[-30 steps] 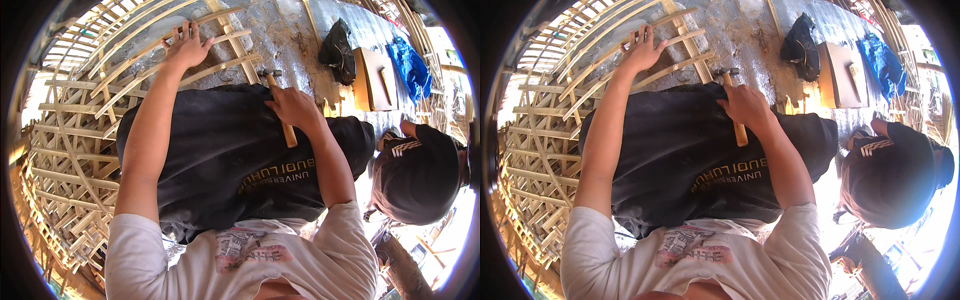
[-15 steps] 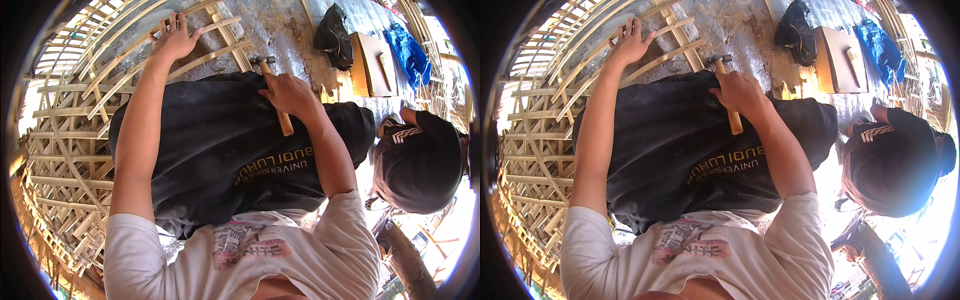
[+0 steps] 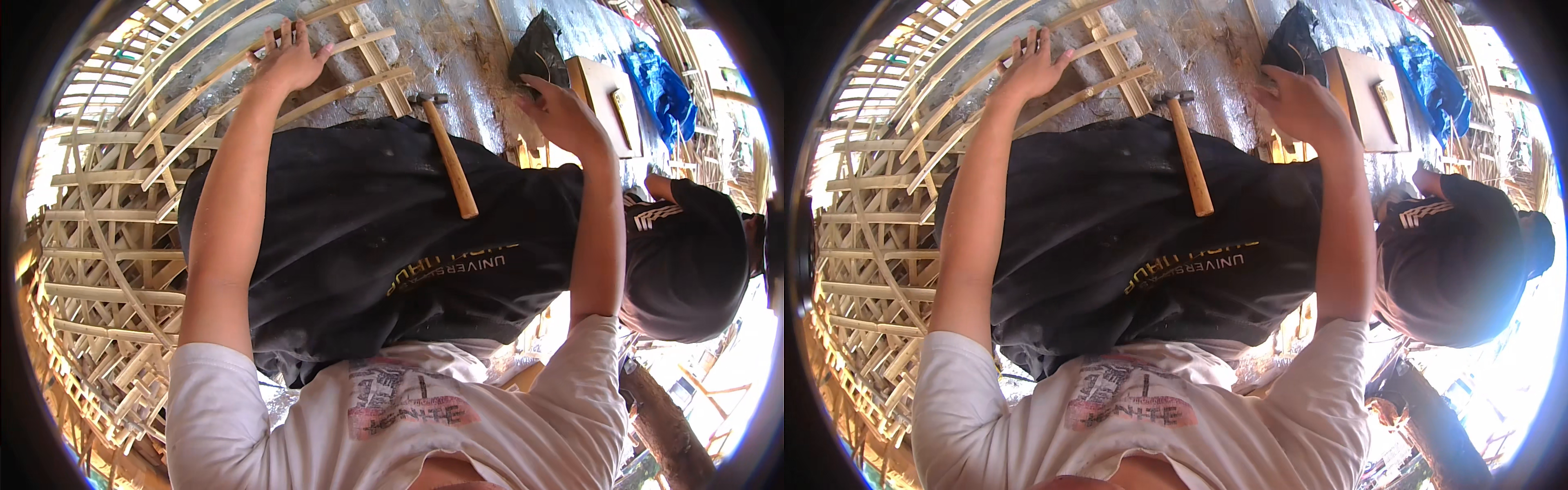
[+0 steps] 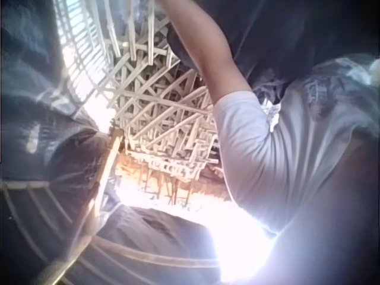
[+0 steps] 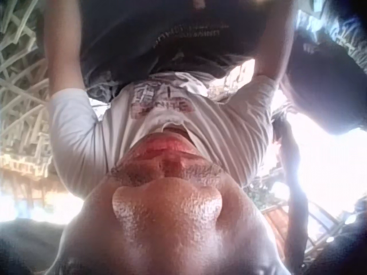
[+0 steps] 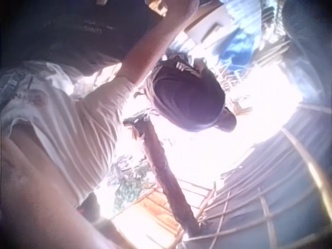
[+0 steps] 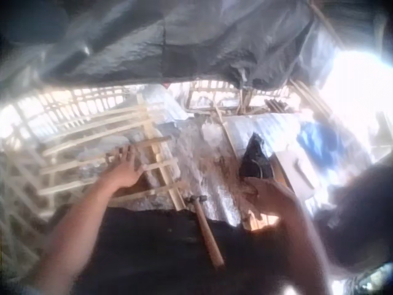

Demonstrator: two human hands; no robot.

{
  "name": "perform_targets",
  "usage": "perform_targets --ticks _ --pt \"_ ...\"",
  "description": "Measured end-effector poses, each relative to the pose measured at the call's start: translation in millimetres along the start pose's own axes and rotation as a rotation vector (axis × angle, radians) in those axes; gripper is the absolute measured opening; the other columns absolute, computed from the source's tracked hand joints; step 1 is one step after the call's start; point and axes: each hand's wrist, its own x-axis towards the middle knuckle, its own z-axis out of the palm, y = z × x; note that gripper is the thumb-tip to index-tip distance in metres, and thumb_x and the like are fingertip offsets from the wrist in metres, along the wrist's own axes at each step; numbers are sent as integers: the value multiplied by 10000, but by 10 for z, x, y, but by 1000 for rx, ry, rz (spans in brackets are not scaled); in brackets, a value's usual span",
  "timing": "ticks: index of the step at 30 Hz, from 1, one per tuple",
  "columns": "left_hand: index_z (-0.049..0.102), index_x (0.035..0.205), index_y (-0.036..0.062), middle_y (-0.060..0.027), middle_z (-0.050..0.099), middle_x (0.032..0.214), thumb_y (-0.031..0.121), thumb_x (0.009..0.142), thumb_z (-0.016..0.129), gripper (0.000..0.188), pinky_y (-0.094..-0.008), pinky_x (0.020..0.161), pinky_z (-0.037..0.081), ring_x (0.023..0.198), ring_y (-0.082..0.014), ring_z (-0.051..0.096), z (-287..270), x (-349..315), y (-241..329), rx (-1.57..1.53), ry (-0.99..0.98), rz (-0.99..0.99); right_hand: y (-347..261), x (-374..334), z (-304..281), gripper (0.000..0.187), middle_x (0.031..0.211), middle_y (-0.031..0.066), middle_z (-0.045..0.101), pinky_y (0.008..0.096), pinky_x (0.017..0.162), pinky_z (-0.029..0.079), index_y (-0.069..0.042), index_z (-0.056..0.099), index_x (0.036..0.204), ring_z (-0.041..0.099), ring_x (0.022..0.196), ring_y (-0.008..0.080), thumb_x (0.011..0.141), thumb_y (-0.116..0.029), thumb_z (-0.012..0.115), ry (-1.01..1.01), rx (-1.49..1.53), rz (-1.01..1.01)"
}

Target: The person constructs a wooden lattice by positioning wooden strips and hammering nails into them with a hammer, then lifts the assembled lattice frame upright.

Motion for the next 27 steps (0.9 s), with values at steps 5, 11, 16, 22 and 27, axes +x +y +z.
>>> perform_targets --ticks 5,11,16,22,27 --pt "59 1557 146 -91 2 1624 622 969 252 781 -686 1130 65 1485 -364 -2 -135 -52 95 11 -83 -19 220 52 74 533 964 202 699 426 846 506 -63 555 1314 668 945 360 923 -424 593 -43 60 82" --pt "59 1557 146 -91 4 1624 613 972 257 775 -683 1131 70 1486 -359 -3 -118 -53 82 -1 -79 -10 486 157 595 581 1004 228 692 409 685 532 -74 513 1362 689 712 286 912 -431 604 -435 127 192" --pt "66 1557 144 -96 13 1624 613 971 263 776 -687 1128 74 1486 -357 5 -95 -72 49 20 -79 1 316 158 560 567 1032 210 698 396 650 538 -69 518 1352 696 710 279 922 -428 607 -196 292 75" --pt "75 1557 151 -87 21 1625 610 970 275 772 -698 1119 79 1487 -353 22 -28 -25 60 29 -31 -1 428 227 562 563 1000 201 702 432 621 530 -91 477 1392 619 450 264 946 -426 555 -391 176 126" --pt "65 1558 160 -78 17 1626 608 971 278 769 -696 1120 75 1489 -343 19 -28 -27 85 37 -43 -16 490 294 616 563 1088 224 675 447 805 519 -114 516 1362 685 808 342 932 -475 552 -370 88 162"
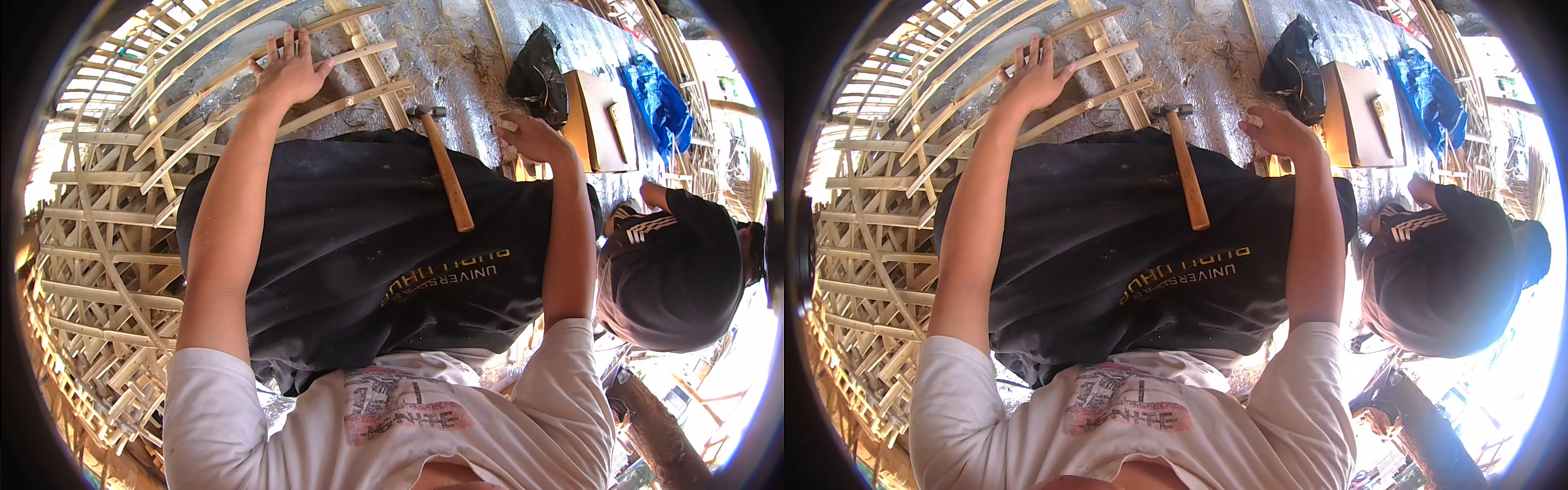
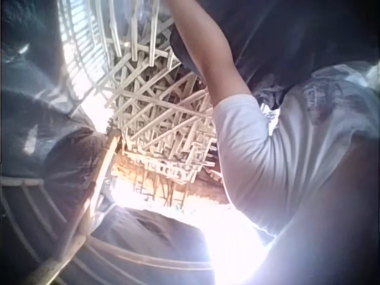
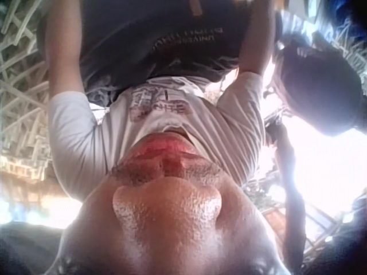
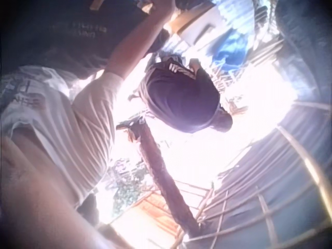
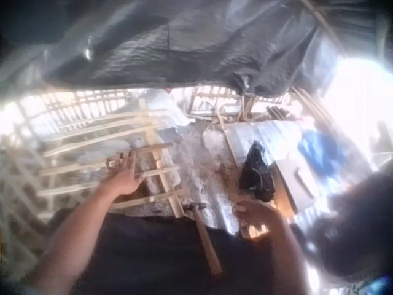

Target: The person constructs a wooden lattice by positioning wooden strips and hammering nails into them with a hammer, then lifts the assembled lattice frame upright.

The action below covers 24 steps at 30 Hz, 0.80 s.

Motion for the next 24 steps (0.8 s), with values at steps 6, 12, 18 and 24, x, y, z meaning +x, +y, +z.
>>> perform_targets --ticks 6,12,18,24 --pt "66 1558 160 -78 15 1626 612 970 283 773 -698 1119 88 1489 -345 19 17 5 -2 6 10 6 -46 97 68 570 1249 212 610 450 953 472 -105 541 1338 579 1164 382 923 -496 555 40 -86 -72" --pt "115 1551 157 -83 47 1625 605 966 328 767 -682 1123 124 1485 -357 53 -90 -23 -114 4 12 19 -308 783 -287 450 1081 122 671 431 758 557 -93 616 1194 658 954 316 927 -448 546 -469 24 102" --pt "142 1546 156 -84 73 1623 595 967 358 758 -662 1133 138 1482 -358 75 -120 -12 71 -70 -16 47 219 1745 -161 217 1032 133 694 443 875 525 -186 700 1024 655 989 338 856 -226 569 540 -144 -234" --pt "140 1545 153 -97 83 1620 597 966 356 761 -640 1147 137 1483 -354 73 -142 -76 -67 -42 -10 21 -187 1784 44 201 1111 92 677 418 895 508 -185 706 1018 632 1052 321 833 -183 627 599 -211 -126"
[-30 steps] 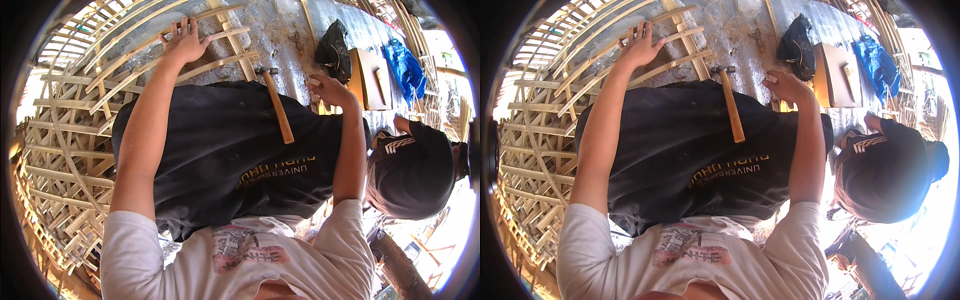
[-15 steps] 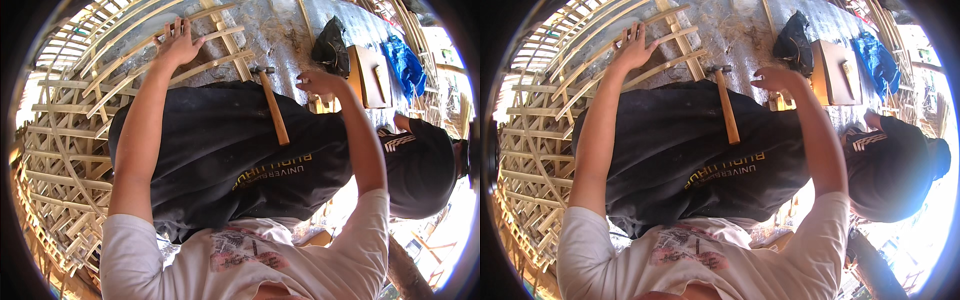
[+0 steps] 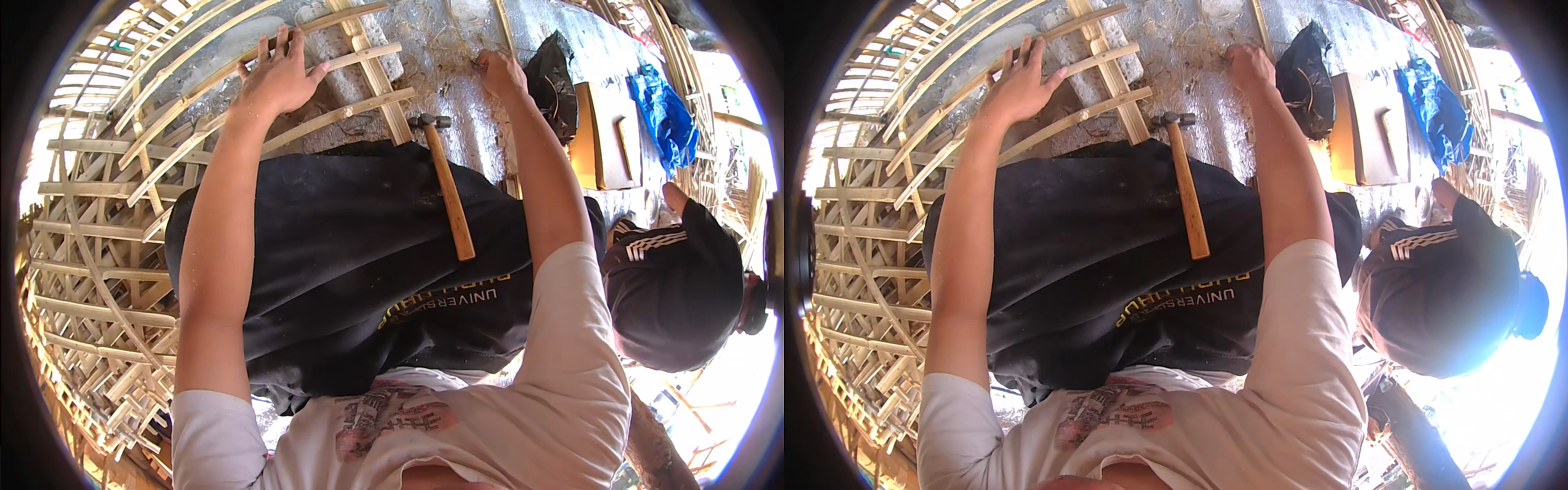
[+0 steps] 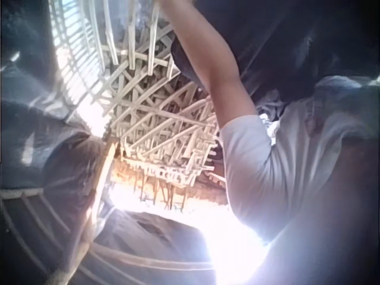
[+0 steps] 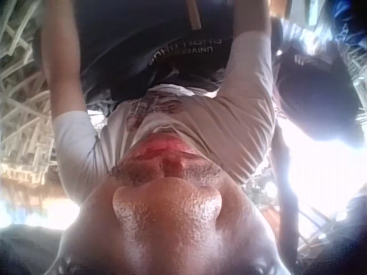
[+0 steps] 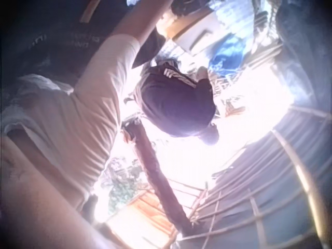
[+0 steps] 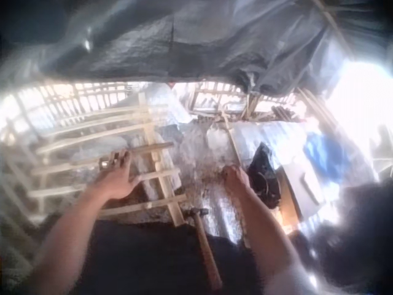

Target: The person constructs a wooden lattice by positioning wooden strips and hammering nails into them with a hammer, then lifts the assembled lattice frame upright.

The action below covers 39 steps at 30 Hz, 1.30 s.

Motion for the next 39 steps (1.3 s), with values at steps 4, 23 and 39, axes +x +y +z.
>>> perform_targets --ticks 4,23,39 --pt "137 1546 149 -102 94 1617 591 970 346 755 -657 1135 150 1481 -360 83 43 15 12 5 30 3 31 -38 57 191 1092 86 683 413 895 504 -179 710 1009 632 1043 317 835 -179 632 2 127 -7" --pt "117 1549 145 -100 63 1620 564 976 351 747 -693 1120 144 1483 -358 67 9 24 75 -15 -1 -7 342 -36 -52 196 946 156 708 448 843 517 -110 681 986 669 940 365 836 -221 625 201 180 278" --pt "115 1550 131 -100 39 1622 549 973 379 759 -715 1108 131 1483 -369 36 -4 24 41 -71 -36 -31 517 -211 -485 211 861 26 657 294 640 461 -101 736 908 566 756 99 740 -219 786 74 901 546"
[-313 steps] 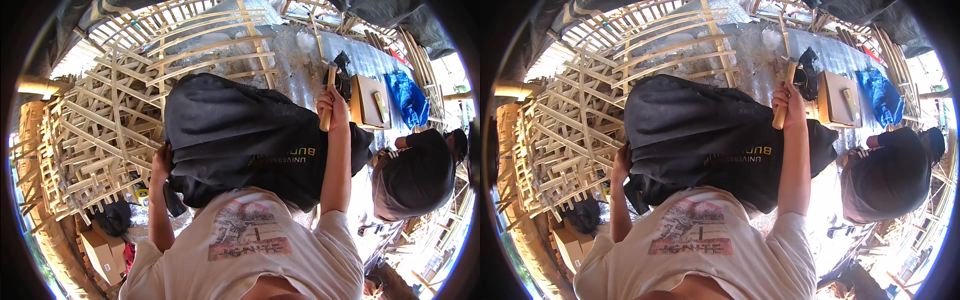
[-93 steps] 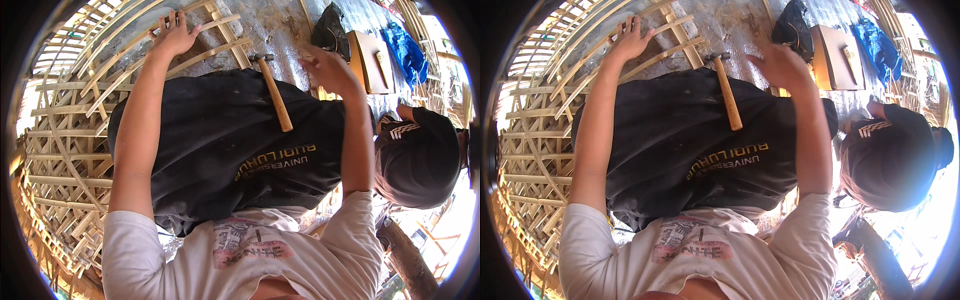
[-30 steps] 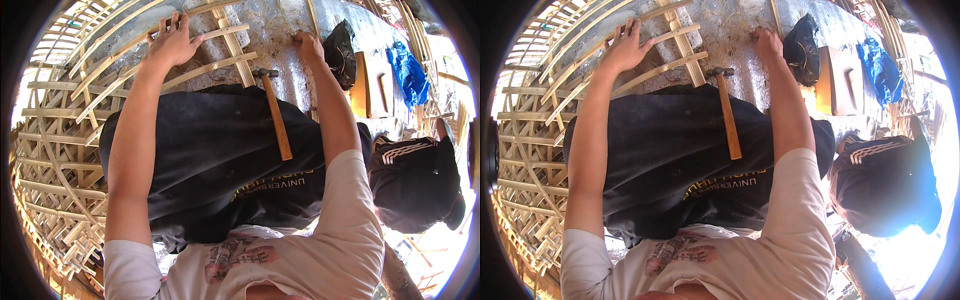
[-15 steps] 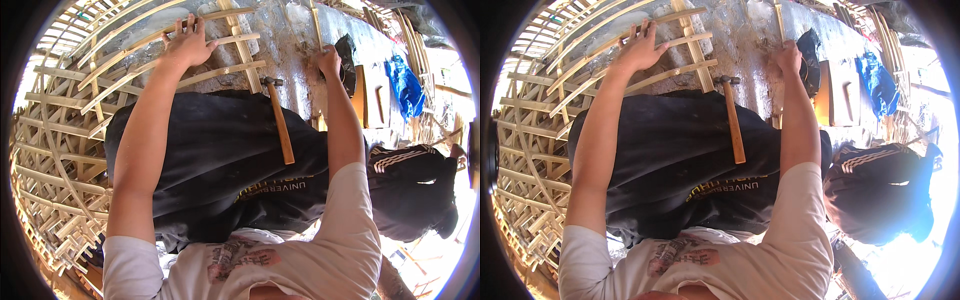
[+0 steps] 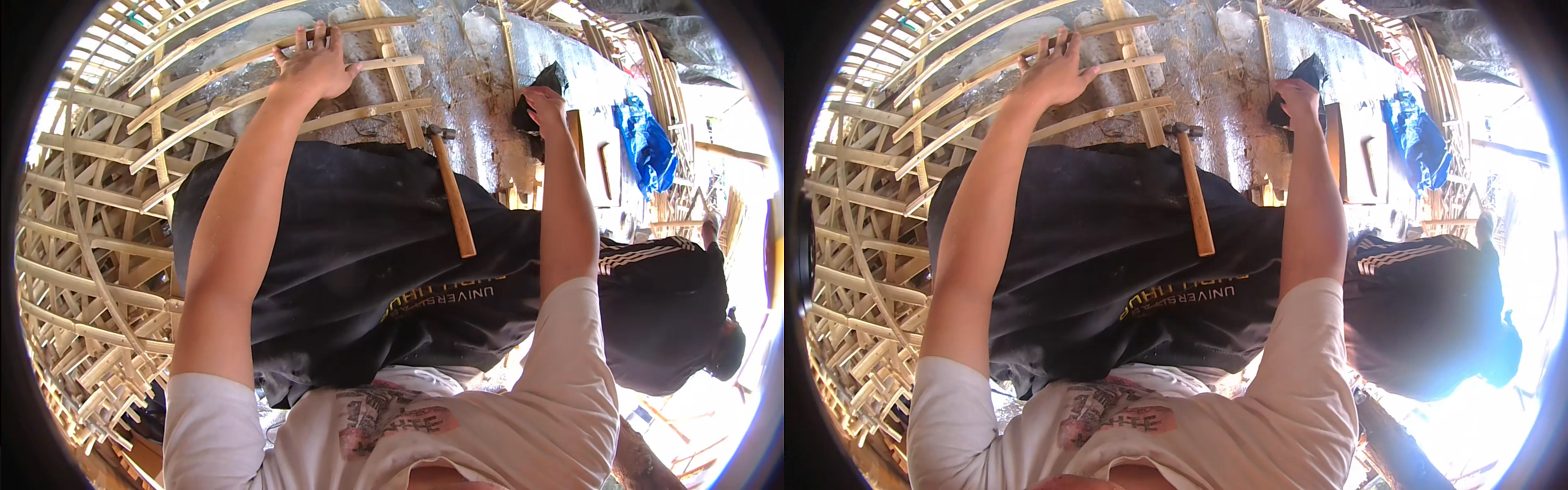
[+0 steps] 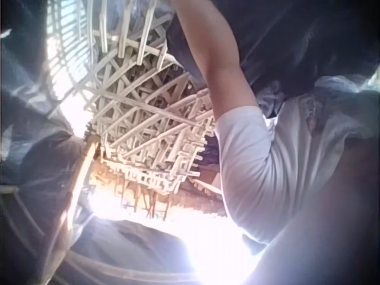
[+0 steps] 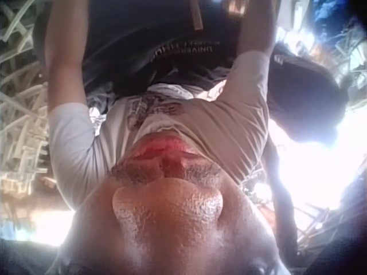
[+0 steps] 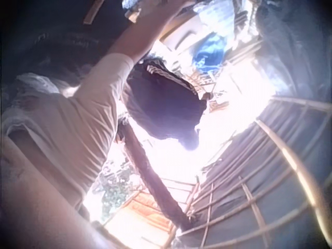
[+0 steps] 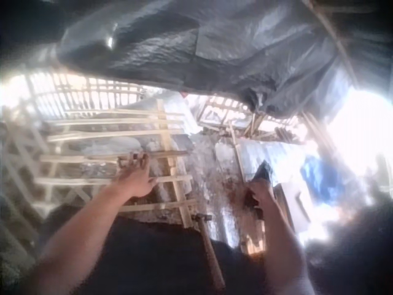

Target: The person constructs a wooden lattice by positioning wooden strips and hammering nails into them with a hammer, then lifts the assembled lattice frame upright.

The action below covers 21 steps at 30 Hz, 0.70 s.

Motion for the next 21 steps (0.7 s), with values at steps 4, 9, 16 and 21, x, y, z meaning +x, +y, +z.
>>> perform_targets --ticks 4,9,16,21 --pt "116 1551 138 -96 44 1622 543 974 382 753 -714 1112 118 1484 -361 42 -41 -18 27 -43 5 0 -179 1 -222 240 1039 -25 670 312 808 454 -157 709 961 585 984 116 768 -251 817 22 136 19" --pt "128 1549 133 -97 82 1619 514 977 401 740 -725 1109 64 1484 -344 81 -60 -56 41 -56 23 -1 -474 -58 -139 159 791 -11 701 258 586 455 -65 756 894 578 604 110 779 -168 796 98 61 -355" --pt "184 1535 116 -106 183 1600 485 963 461 736 -767 1075 56 1462 -361 187 -87 -117 68 118 78 -33 -1108 -525 665 171 885 67 749 306 779 541 -127 775 923 720 813 194 786 -228 769 137 -301 -650" --pt "227 1523 106 -112 188 1598 506 966 443 719 -764 1076 69 1466 -361 174 -25 -103 107 82 134 -38 -1376 -710 1176 139 886 73 746 313 748 548 -129 776 903 723 804 205 792 -212 767 69 -218 -826"
